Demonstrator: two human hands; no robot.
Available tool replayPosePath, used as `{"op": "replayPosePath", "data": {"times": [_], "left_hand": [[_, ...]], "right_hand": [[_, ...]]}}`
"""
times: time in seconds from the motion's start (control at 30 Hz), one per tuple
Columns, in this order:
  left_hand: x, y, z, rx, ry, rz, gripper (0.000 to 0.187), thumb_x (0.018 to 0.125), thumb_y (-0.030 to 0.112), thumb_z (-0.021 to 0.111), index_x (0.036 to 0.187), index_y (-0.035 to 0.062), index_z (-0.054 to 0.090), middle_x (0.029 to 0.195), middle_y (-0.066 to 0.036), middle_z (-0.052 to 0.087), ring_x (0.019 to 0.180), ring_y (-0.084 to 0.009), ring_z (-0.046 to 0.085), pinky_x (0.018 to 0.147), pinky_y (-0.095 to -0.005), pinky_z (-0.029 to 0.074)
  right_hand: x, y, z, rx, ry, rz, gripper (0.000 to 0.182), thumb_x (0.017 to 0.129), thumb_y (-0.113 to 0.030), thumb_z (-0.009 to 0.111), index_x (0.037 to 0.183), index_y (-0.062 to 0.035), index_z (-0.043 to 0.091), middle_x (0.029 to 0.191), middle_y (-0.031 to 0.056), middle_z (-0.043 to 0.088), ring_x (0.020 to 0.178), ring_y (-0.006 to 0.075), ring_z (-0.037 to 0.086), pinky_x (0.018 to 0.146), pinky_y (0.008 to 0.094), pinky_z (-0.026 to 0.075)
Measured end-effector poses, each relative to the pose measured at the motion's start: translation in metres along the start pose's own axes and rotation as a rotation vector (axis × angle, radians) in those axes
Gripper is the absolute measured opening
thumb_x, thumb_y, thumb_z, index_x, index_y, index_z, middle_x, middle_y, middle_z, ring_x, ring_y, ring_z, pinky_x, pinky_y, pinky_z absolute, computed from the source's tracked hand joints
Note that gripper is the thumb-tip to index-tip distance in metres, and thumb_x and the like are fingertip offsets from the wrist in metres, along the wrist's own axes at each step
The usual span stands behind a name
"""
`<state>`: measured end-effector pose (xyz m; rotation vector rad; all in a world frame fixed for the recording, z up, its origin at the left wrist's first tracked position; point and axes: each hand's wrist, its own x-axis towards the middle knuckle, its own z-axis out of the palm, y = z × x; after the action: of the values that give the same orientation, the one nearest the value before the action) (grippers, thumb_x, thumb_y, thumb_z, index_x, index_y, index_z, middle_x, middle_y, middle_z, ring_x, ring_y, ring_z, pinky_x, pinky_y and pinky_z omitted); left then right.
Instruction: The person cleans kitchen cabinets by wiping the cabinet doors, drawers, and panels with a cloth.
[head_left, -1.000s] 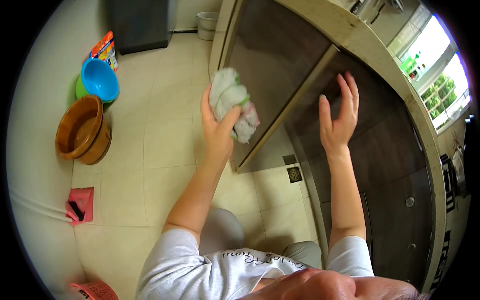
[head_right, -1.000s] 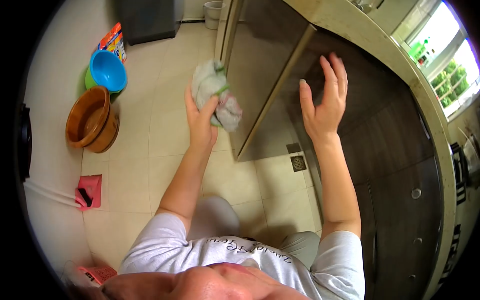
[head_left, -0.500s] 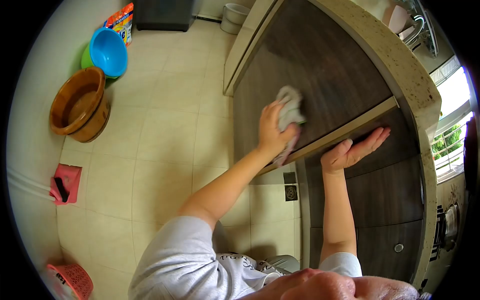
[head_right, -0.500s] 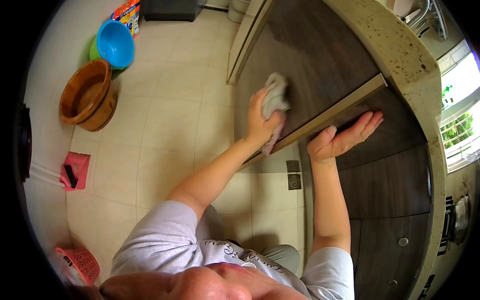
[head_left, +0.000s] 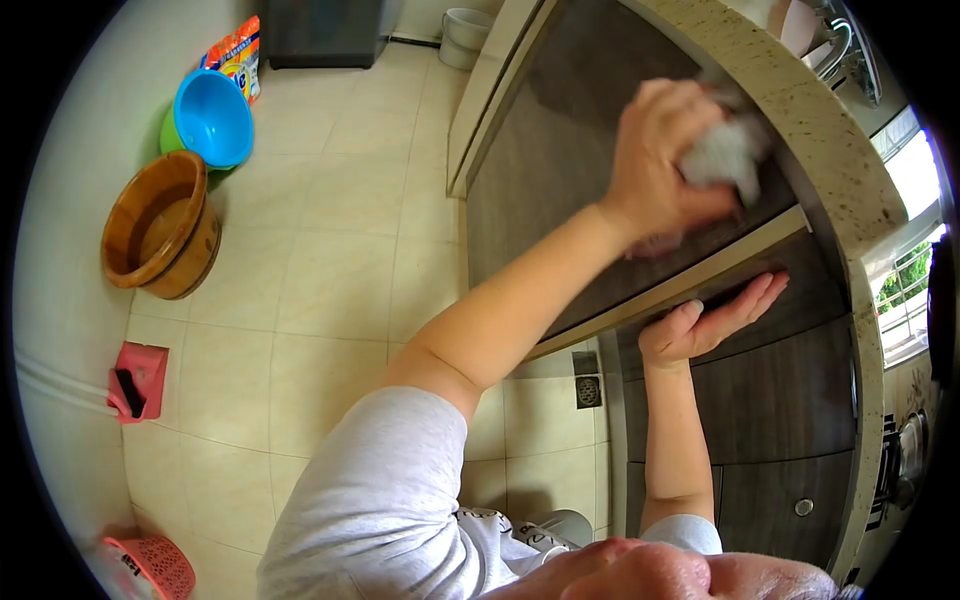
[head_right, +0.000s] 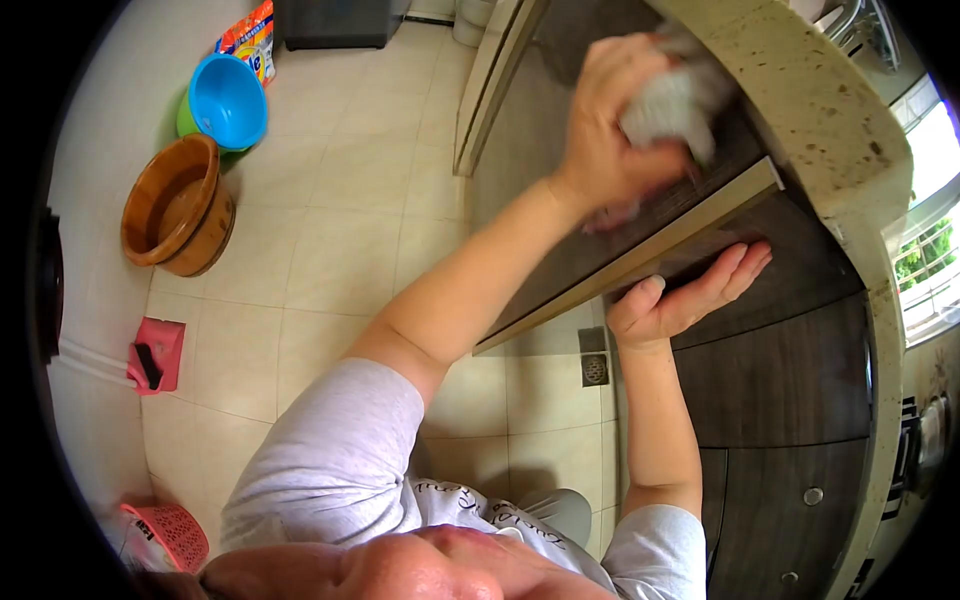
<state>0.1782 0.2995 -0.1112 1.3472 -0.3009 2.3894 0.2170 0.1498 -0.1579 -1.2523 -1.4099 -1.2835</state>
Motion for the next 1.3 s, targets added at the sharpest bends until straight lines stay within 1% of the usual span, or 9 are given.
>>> {"op": "replayPosePath", "data": {"times": [0.27,0.43,0.6,0.7,0.8,0.97,1.1,1.2,1.3], "left_hand": [[-0.162,0.032,-0.091,0.205,0.030,-0.854,0.054,0.065,0.010,0.062,0.117,0.0025,0.049,0.118,-0.018,0.049,0.109,-0.0349,0.045,0.095,-0.0419,0.036],[-0.143,0.129,-0.088,0.252,-0.108,-0.706,0.052,0.068,0.023,0.062,0.114,0.0010,0.050,0.120,-0.019,0.046,0.110,-0.0372,0.042,0.096,-0.0459,0.033],[-0.043,0.069,-0.024,0.126,-0.064,-0.192,0.055,0.060,0.035,0.066,0.106,0.0060,0.056,0.115,-0.017,0.051,0.103,-0.0387,0.044,0.088,-0.0455,0.037],[-0.023,0.056,-0.006,0.117,0.011,-0.185,0.060,0.050,0.034,0.073,0.102,0.0074,0.055,0.107,-0.012,0.053,0.095,-0.0360,0.047,0.084,-0.0434,0.039],[-0.058,0.063,-0.033,0.126,-0.086,-0.285,0.064,0.056,0.014,0.070,0.116,0.0036,0.051,0.116,-0.015,0.051,0.107,-0.0321,0.047,0.091,-0.0384,0.040],[-0.189,0.103,-0.102,0.310,-0.014,-0.822,0.057,0.067,0.015,0.064,0.121,0.0012,0.048,0.121,-0.014,0.046,0.111,-0.0250,0.046,0.095,-0.0350,0.037],[-0.270,0.109,-0.152,0.563,0.104,-1.217,0.041,0.075,0.014,0.062,0.111,-0.0005,0.051,0.103,-0.013,0.056,0.098,-0.0211,0.054,0.084,-0.0348,0.044],[-0.256,0.116,-0.134,0.681,0.028,-1.193,0.039,0.076,0.019,0.065,0.107,-0.0001,0.051,0.091,-0.015,0.058,0.088,-0.0262,0.056,0.078,-0.0385,0.045],[-0.179,0.141,-0.091,0.476,-0.034,-0.913,0.057,0.067,0.016,0.067,0.119,0.0046,0.046,0.119,-0.016,0.044,0.112,-0.0341,0.041,0.096,-0.0407,0.034]], "right_hand": [[-0.001,0.003,-0.002,-0.005,-0.049,-0.035,0.065,0.088,-0.029,0.036,0.139,0.0090,0.020,0.146,0.0278,0.014,0.136,0.0395,0.015,0.109,0.0480,0.014],[0.000,0.003,-0.001,0.025,-0.012,-0.010,0.066,0.091,-0.037,0.038,0.137,0.0088,0.025,0.145,0.0266,0.017,0.135,0.0394,0.016,0.109,0.0492,0.015],[-0.001,0.002,-0.001,0.039,-0.006,0.009,0.062,0.092,-0.034,0.037,0.135,0.0097,0.028,0.144,0.0256,0.021,0.135,0.0394,0.018,0.109,0.0493,0.015],[0.002,0.004,0.001,0.049,-0.006,-0.034,0.061,0.090,-0.031,0.038,0.135,0.0099,0.029,0.144,0.0267,0.021,0.135,0.0398,0.018,0.108,0.0494,0.016],[0.001,0.002,0.000,0.049,-0.006,-0.047,0.060,0.089,-0.027,0.038,0.135,0.0105,0.029,0.144,0.0275,0.021,0.134,0.0402,0.018,0.108,0.0493,0.016],[0.002,0.004,0.002,0.020,0.006,-0.090,0.059,0.086,-0.019,0.039,0.135,0.0111,0.028,0.143,0.0279,0.021,0.134,0.0396,0.019,0.109,0.0477,0.016],[0.001,0.000,0.003,0.047,0.023,-0.085,0.058,0.084,-0.015,0.039,0.135,0.0112,0.028,0.143,0.0280,0.020,0.135,0.0382,0.018,0.109,0.0461,0.016],[0.002,0.001,0.005,0.038,0.030,-0.098,0.058,0.084,-0.013,0.038,0.135,0.0114,0.029,0.143,0.0282,0.021,0.135,0.0376,0.018,0.109,0.0454,0.016],[0.001,0.002,0.005,-0.023,0.041,-0.114,0.058,0.090,-0.024,0.038,0.135,0.0110,0.029,0.141,0.0283,0.026,0.134,0.0381,0.020,0.109,0.0462,0.017]]}}
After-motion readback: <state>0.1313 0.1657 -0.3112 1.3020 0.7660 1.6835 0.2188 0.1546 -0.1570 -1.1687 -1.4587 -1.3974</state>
